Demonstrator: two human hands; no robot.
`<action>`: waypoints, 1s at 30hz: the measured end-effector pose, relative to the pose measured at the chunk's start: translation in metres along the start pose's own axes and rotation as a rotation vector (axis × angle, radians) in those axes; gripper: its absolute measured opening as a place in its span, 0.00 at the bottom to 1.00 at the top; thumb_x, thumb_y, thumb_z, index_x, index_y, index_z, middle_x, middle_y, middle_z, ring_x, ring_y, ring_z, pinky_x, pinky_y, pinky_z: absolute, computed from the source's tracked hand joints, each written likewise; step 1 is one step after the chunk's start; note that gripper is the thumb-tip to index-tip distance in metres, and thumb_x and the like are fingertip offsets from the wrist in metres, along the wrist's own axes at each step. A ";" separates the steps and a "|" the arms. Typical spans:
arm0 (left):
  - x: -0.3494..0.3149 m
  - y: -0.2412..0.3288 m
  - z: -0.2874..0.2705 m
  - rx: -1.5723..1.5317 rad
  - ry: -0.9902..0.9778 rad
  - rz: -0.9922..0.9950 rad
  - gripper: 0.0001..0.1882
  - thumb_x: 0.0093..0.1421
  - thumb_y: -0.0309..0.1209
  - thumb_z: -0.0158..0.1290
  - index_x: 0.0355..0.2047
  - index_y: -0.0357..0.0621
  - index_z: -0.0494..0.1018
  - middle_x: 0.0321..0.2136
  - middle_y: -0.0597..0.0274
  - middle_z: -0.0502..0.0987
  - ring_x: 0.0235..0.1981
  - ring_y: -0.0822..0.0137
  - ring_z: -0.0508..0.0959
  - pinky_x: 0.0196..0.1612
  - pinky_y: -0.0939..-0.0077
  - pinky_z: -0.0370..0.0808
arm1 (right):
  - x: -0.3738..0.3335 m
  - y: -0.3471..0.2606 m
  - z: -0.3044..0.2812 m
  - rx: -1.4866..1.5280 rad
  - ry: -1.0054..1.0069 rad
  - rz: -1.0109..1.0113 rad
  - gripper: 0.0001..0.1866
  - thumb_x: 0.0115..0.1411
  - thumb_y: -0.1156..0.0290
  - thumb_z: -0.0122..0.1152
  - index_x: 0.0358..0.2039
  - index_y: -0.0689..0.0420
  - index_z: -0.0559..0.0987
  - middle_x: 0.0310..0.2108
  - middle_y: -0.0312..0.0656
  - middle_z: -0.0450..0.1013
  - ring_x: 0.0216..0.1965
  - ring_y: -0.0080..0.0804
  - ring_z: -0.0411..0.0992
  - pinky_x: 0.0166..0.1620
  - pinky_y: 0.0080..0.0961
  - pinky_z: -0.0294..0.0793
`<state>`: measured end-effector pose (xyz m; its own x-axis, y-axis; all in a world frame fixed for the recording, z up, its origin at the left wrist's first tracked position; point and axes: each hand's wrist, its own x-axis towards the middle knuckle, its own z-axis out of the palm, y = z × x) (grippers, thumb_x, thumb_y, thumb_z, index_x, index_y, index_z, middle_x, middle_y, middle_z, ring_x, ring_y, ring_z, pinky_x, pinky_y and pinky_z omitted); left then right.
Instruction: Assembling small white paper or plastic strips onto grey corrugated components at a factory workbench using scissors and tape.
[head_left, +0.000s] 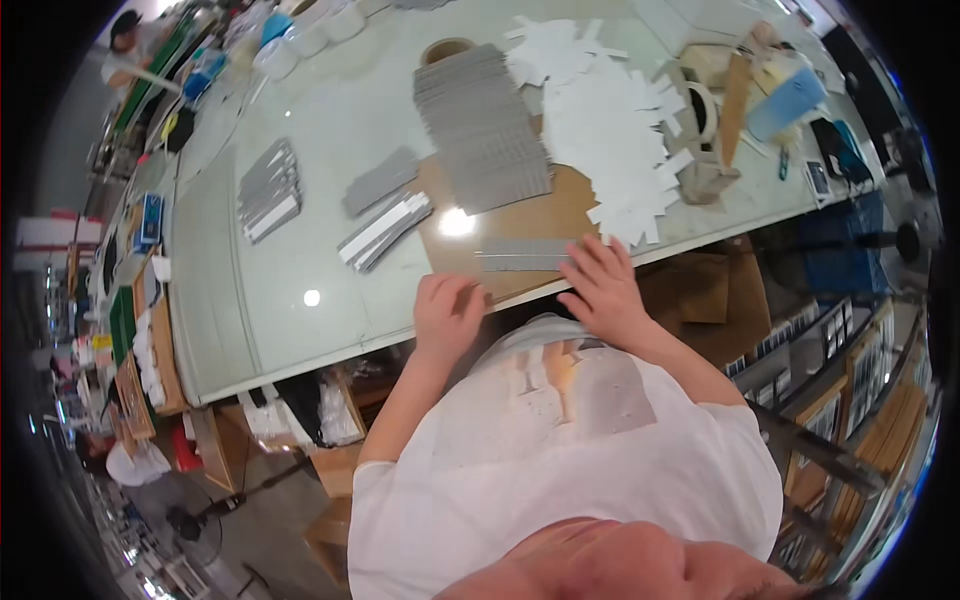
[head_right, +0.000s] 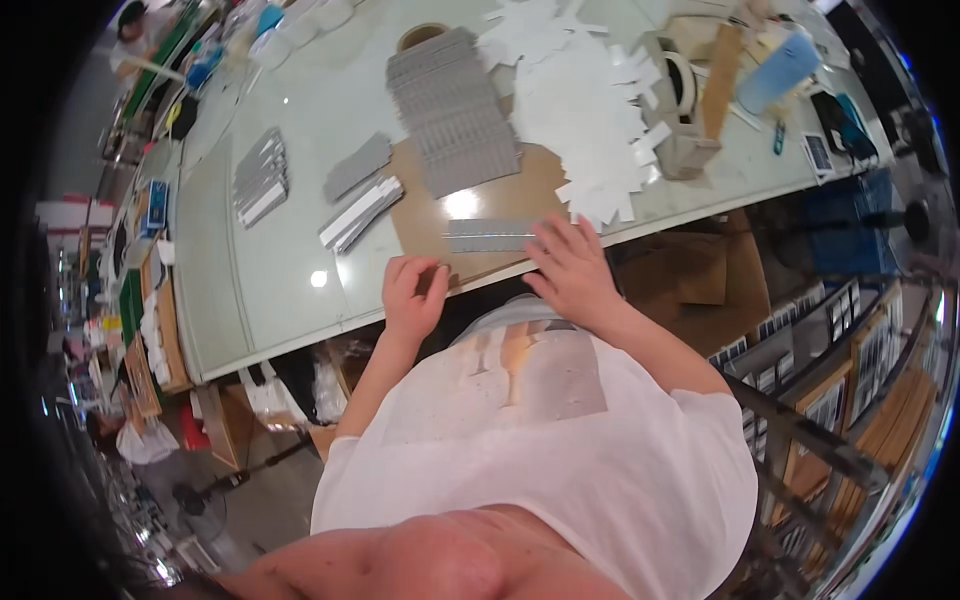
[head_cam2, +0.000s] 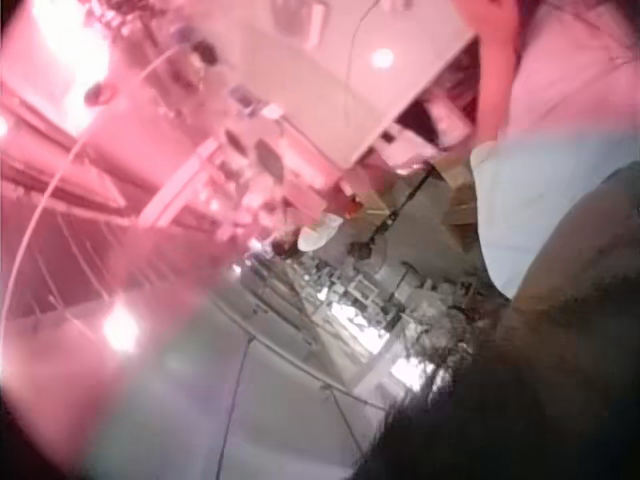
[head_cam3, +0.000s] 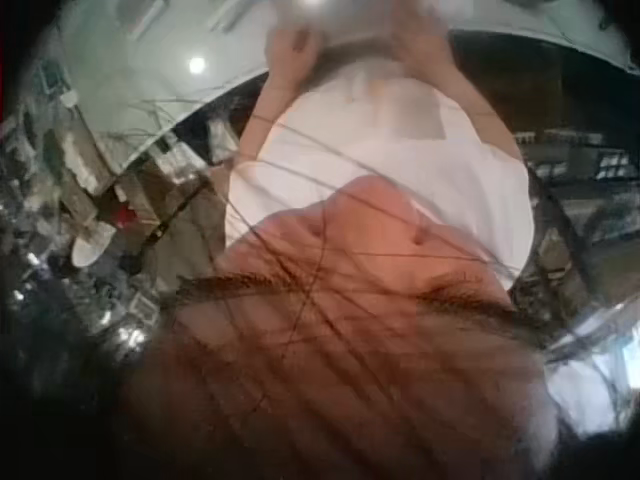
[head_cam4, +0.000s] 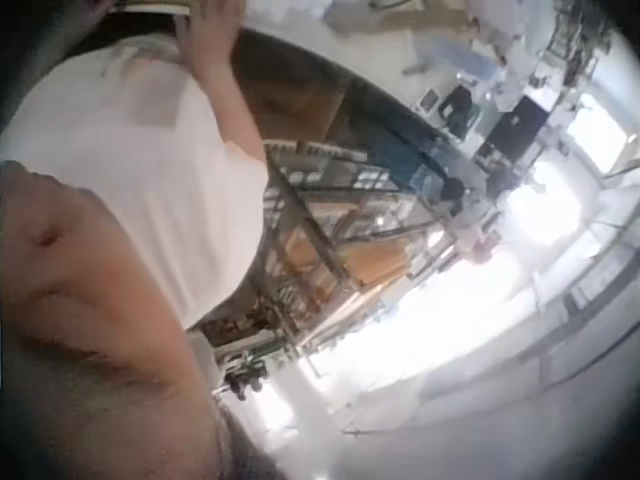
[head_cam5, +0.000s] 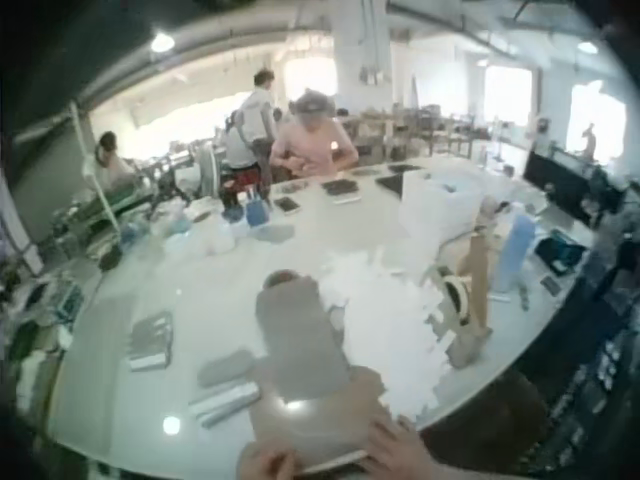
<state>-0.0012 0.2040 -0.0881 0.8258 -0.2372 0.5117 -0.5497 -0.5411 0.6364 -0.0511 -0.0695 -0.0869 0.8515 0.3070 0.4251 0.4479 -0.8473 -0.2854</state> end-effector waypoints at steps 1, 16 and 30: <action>-0.003 0.003 -0.002 0.019 0.008 -0.023 0.08 0.53 0.24 0.64 0.33 0.41 0.78 0.32 0.56 0.76 0.33 0.57 0.76 0.34 0.65 0.74 | -0.001 -0.001 -0.003 -0.001 0.025 0.019 0.21 0.56 0.62 0.68 0.49 0.58 0.80 0.56 0.44 0.72 0.63 0.47 0.64 0.66 0.56 0.56; 0.007 0.008 -0.004 0.095 -0.093 0.061 0.18 0.49 0.26 0.65 0.42 0.42 0.78 0.43 0.57 0.76 0.43 0.51 0.74 0.48 0.60 0.72 | 0.016 0.018 0.007 0.040 0.068 -0.004 0.21 0.51 0.61 0.73 0.44 0.55 0.81 0.48 0.37 0.76 0.55 0.38 0.69 0.65 0.53 0.54; -0.002 0.008 0.002 0.164 -0.172 0.157 0.17 0.54 0.27 0.63 0.45 0.40 0.77 0.45 0.52 0.76 0.46 0.47 0.73 0.52 0.54 0.71 | 0.032 0.016 -0.022 0.074 0.035 0.006 0.17 0.52 0.53 0.71 0.38 0.49 0.79 0.39 0.33 0.75 0.48 0.33 0.73 0.65 0.55 0.57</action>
<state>-0.0074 0.1986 -0.0847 0.7488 -0.4542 0.4827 -0.6567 -0.6070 0.4475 -0.0230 -0.0827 -0.0590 0.8445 0.2856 0.4529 0.4630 -0.8145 -0.3496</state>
